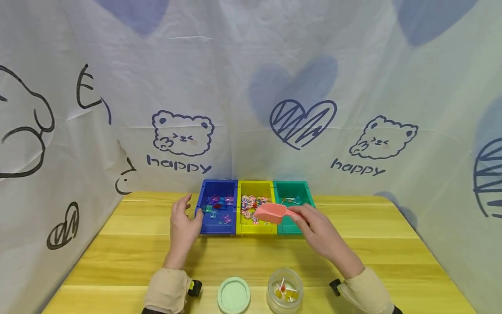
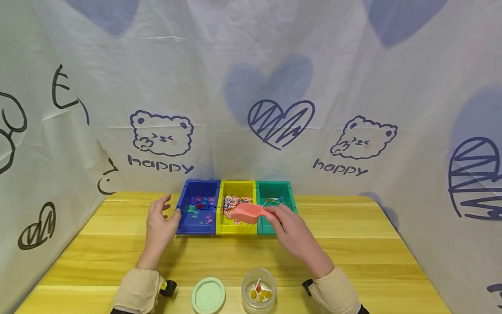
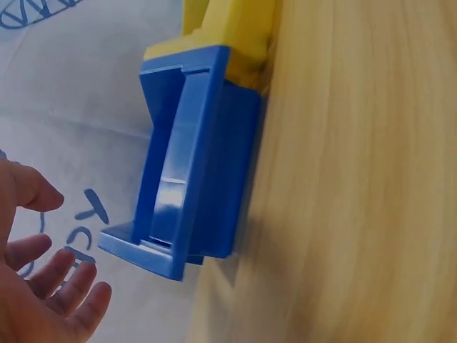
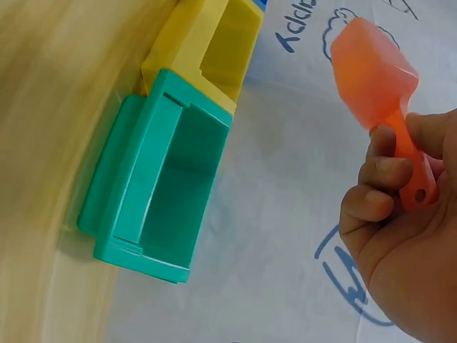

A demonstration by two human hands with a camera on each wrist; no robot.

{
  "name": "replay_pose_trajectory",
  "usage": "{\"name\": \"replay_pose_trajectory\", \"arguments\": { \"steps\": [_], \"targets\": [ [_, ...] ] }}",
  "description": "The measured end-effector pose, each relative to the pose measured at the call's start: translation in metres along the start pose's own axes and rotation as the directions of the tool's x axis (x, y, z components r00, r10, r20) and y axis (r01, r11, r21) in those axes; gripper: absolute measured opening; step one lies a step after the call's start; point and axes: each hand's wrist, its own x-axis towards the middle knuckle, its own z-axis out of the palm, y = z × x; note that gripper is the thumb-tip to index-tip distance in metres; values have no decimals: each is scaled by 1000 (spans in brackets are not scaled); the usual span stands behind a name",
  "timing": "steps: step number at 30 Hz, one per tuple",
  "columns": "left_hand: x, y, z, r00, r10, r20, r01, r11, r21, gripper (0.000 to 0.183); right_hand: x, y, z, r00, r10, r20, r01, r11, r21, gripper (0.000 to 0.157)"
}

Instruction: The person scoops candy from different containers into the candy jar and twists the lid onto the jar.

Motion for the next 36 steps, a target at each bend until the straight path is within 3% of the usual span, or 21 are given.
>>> {"name": "replay_pose_trajectory", "arguments": {
  "steps": [5,10,19,24,30,36],
  "targets": [
    [5,-7,5,996,-73,50,72,997,17,55,9,-2,2,1000,18,14,-17,998,-67,31],
    [8,-12,9,992,-105,69,104,994,22,53,20,-5,5,999,8,37,-4,993,-121,29],
    [8,-20,18,999,-11,51,8,998,54,44,41,-11,13,996,7,87,16,968,-252,27],
    [7,-19,20,998,3,56,-7,998,63,44,49,-14,18,995,10,103,21,957,-290,22],
    [6,-15,18,996,-25,83,19,997,71,45,61,-15,23,994,11,105,25,942,-333,17],
    [6,-16,18,994,-49,96,41,996,82,46,70,-21,26,989,66,135,-12,929,-369,18]
  ]
}}
